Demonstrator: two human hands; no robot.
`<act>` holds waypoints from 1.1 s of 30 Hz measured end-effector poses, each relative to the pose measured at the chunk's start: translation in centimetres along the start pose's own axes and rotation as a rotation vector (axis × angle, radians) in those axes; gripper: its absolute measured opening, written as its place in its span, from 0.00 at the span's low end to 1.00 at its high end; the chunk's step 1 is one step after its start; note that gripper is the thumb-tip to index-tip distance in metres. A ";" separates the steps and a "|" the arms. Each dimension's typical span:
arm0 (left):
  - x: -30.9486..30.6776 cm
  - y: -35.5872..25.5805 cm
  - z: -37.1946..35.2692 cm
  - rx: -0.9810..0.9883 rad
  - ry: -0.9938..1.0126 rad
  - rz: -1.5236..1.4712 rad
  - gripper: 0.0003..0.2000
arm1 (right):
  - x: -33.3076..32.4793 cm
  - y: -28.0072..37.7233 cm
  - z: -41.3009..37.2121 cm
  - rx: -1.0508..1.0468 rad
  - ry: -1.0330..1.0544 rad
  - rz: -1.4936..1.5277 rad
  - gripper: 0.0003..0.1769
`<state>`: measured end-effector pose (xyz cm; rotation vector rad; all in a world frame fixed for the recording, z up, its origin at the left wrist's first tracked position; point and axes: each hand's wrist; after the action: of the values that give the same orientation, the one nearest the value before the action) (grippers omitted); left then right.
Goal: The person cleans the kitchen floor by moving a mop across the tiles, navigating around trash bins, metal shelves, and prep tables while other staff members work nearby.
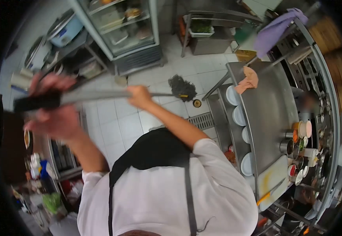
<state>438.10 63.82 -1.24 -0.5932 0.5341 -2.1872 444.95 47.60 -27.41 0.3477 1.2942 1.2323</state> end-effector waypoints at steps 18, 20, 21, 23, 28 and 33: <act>-11.6 12.8 8.0 0.159 -0.417 0.275 0.17 | -7.9 -20.3 10.2 0.065 0.627 -0.001 0.09; -12.6 20.7 9.4 0.152 -0.409 0.248 0.16 | -11.7 -26.2 11.1 0.174 0.508 -0.088 0.08; -13.8 24.2 8.9 0.047 -0.309 0.193 0.14 | -13.7 -29.3 10.8 0.240 0.435 -0.184 0.07; -15.6 30.9 7.8 -0.133 -0.139 0.019 0.12 | -18.3 -35.0 10.2 0.477 0.363 -0.355 0.07; -10.7 45.7 10.6 -0.488 0.176 0.111 0.04 | -28.4 -38.3 7.6 0.823 -0.082 -0.479 0.11; -10.8 51.4 15.4 -0.485 0.645 0.038 0.02 | -30.0 -35.3 10.8 1.007 -0.242 -0.522 0.19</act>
<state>483.13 38.77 -19.65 -0.0912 1.4254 -2.1949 477.37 13.83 -35.75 0.7781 1.5773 0.0258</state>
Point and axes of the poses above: each hand's wrist, its own z-axis towards the middle knuckle, its own x-axis out of the palm, y = z × x, and after that the axes turned 14 degrees about y, right-handed
